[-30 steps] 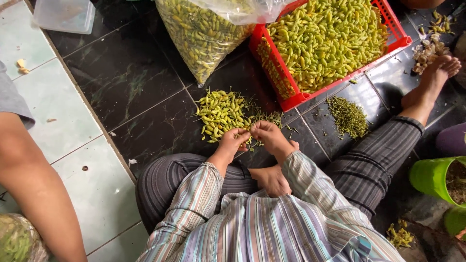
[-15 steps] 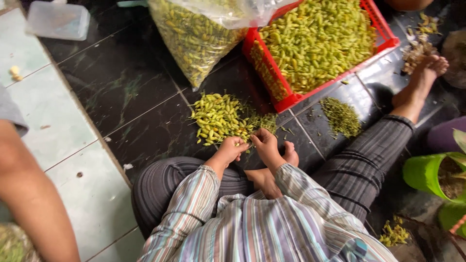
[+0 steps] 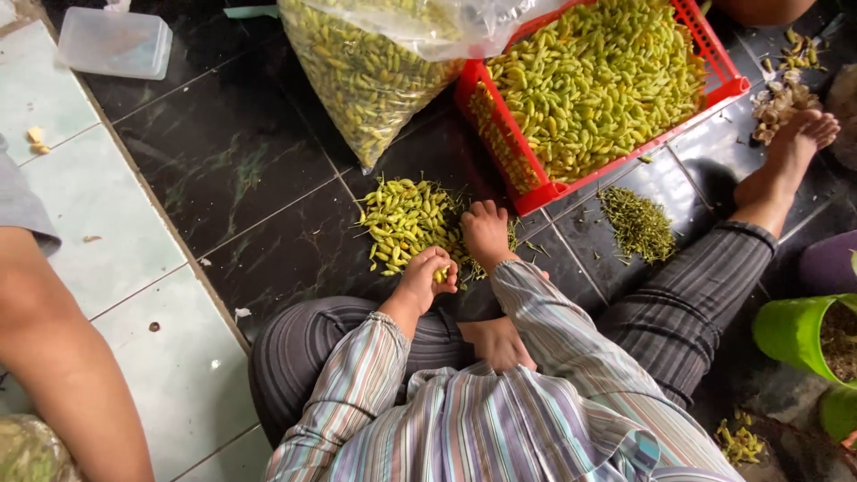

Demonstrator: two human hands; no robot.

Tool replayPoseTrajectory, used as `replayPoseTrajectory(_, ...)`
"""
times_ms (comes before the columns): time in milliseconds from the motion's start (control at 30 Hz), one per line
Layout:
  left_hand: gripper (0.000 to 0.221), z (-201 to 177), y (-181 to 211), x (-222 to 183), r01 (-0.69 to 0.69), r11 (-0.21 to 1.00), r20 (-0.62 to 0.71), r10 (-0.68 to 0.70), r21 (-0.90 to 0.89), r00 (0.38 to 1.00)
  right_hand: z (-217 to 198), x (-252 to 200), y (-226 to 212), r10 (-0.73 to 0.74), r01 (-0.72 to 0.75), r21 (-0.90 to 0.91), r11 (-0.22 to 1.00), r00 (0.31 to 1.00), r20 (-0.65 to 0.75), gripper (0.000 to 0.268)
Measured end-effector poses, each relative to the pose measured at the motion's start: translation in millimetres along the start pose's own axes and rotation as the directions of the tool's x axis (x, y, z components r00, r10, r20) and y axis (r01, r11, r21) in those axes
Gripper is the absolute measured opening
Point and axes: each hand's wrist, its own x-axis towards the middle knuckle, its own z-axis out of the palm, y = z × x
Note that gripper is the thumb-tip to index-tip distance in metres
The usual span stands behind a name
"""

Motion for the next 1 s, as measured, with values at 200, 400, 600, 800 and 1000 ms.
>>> replayPoseTrajectory(200, 0.011, 7.7, 8.2, -5.2, -0.040, 0.999, -0.141, 0.044, 0.032, 0.989, -59.2, -8.4, 8.8, 0.105, -0.195, 0.577, 0.793, 0.977, 0.186, 0.007)
replayPoseTrajectory(400, 0.021, 9.7, 3.1, -7.3, -0.037, 0.993, -0.066, 0.045, 0.110, 0.997, -129.0, -43.1, 1.9, -0.004, -0.310, 0.809, 0.498, 0.933, 0.360, 0.020)
replayPoseTrajectory(600, 0.021, 6.7, -9.4, -7.2, -0.024, 0.988, 0.012, 0.022, 0.153, 1.000, -116.1, -62.7, -3.1, -0.027, -0.343, 0.866, 0.363, 0.926, 0.377, 0.023)
replayPoseTrajectory(800, 0.019, -1.9, -24.2, 5.9, -0.018, 0.969, -0.073, 0.037, 0.248, 0.997, -97.9, -68.7, -16.4, 0.042, -0.165, 0.769, 0.618, 0.983, 0.178, 0.017)
replayPoseTrajectory(1000, 0.017, -4.5, -24.2, 10.5, -0.011, 0.961, -0.190, 0.066, 0.277, 0.980, -98.6, -54.9, -34.9, 0.044, -0.058, 0.641, 0.765, 0.998, 0.039, 0.021)
